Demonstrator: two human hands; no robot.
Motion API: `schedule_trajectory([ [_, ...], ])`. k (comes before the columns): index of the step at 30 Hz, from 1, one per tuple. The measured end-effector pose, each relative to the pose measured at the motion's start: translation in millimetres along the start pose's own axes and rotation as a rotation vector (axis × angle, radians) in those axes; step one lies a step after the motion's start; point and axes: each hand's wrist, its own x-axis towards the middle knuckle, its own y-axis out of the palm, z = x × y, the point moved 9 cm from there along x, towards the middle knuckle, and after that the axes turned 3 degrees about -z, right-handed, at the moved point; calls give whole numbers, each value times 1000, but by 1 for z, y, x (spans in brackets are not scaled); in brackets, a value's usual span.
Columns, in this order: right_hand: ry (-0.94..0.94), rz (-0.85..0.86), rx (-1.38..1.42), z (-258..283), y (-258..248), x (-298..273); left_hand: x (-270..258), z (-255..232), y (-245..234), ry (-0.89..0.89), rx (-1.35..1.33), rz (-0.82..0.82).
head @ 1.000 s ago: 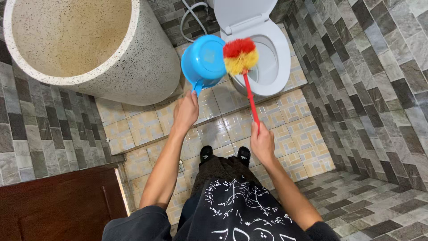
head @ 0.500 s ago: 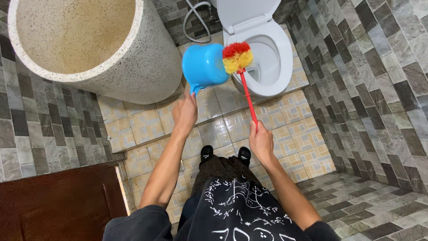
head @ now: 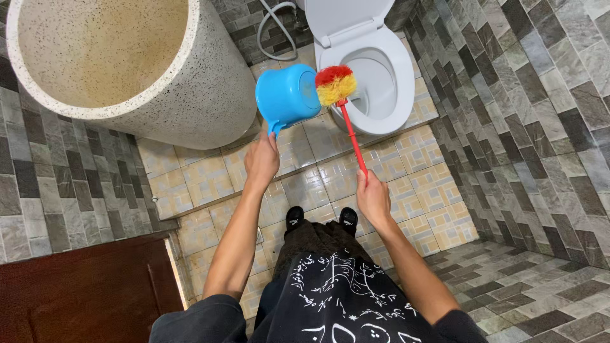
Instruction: The person holds a blue plastic bucket and a red-handled toilet brush. They repeatedly dip the brush into the bucket, swirl it to wet the bristles, and then lift it out. The person then moves the brush over the open toilet bowl and scrubs the interior surfaces.
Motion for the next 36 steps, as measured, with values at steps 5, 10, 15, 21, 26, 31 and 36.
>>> schedule_trajectory([
  [5, -30, 44, 225, -22, 26, -7, 7, 17, 39, 115, -139, 20],
  [10, 28, 194, 456, -45, 61, -14, -3, 9, 66, -134, -675, 358],
  [15, -78, 78, 310, -31, 37, -10, -17, -13, 59, -63, -587, 481],
  [21, -83, 10, 283, -17, 7, 26, -45, -46, 59, -51, -891, 761],
  [26, -77, 9, 284, -8, -3, 6, -47, -62, 47, -172, -1166, 873],
  [31, -63, 19, 238, 8, -10, -8, -46, -57, 49, -216, -1251, 872],
  [36, 12, 75, 40, 20, -17, -13, -27, -41, 65, -186, -1077, 617],
])
